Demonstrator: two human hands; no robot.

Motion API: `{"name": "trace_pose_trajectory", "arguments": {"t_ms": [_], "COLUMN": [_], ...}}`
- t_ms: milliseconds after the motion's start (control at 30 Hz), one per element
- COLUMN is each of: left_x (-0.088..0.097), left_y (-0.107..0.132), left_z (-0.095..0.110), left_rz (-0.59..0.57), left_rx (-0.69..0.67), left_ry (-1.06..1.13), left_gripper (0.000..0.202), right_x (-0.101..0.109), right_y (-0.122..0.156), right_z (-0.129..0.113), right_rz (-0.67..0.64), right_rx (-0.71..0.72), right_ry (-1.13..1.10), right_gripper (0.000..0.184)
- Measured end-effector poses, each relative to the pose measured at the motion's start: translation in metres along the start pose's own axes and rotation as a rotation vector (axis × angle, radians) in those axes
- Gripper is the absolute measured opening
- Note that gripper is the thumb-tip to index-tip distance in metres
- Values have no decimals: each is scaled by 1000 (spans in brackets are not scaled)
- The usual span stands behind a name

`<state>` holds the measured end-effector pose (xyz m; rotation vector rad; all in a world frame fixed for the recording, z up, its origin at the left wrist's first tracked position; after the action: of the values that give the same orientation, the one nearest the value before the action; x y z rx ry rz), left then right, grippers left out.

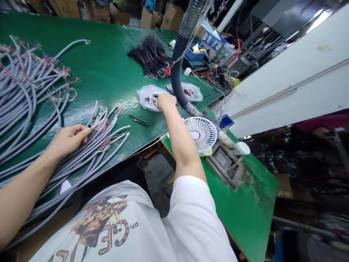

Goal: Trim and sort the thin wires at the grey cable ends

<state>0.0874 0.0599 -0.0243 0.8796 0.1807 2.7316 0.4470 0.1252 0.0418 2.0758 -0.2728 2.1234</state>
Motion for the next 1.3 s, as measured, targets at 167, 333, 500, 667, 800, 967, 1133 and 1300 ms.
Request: {"name": "trace_pose_trajectory", "arguments": {"t_ms": [167, 333, 500, 667, 800, 967, 1133, 1300], "left_x": [1, 2, 7, 11, 9, 7, 6, 6], "left_y": [1, 1, 2, 3, 6, 12, 18, 20], "left_z": [4, 8, 10, 12, 14, 16, 19, 21], "left_rz": [-26, -44, -94, -193, -223, -61, 53, 92], "left_rx": [51, 88, 88, 56, -16, -149, -263, -291], "left_ry": [166, 323, 407, 450, 383, 119, -213, -375], "left_gripper": [27, 24, 22, 22, 24, 25, 25, 25], "right_x": [3, -18, -28, -24, -22, -20, -17, -18], "right_y": [63, 136, 155, 160, 170, 176, 173, 168], "right_z": [-19, -44, -68, -94, -111, -126, -128, -130], "right_rz": [78, 6, 118, 59, 51, 159, 277, 250], "right_rx": [128, 367, 455, 586, 667, 694, 642, 652], "right_ry": [-97, -607, -811, -854, -892, -840, -770, -627], "right_gripper": [21, 36, 31, 31, 31, 23, 19, 20]}}
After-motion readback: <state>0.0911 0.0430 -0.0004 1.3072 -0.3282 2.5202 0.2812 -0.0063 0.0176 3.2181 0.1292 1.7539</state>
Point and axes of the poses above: each hand's wrist, its own y-axis away from the middle knuckle, its own x-axis out of the back of the hand, z = x × y, the point moved 2 cm from there along -y, towards the middle knuckle, and after that the axes turned 3 degrees about x, right-handed, at the moved point
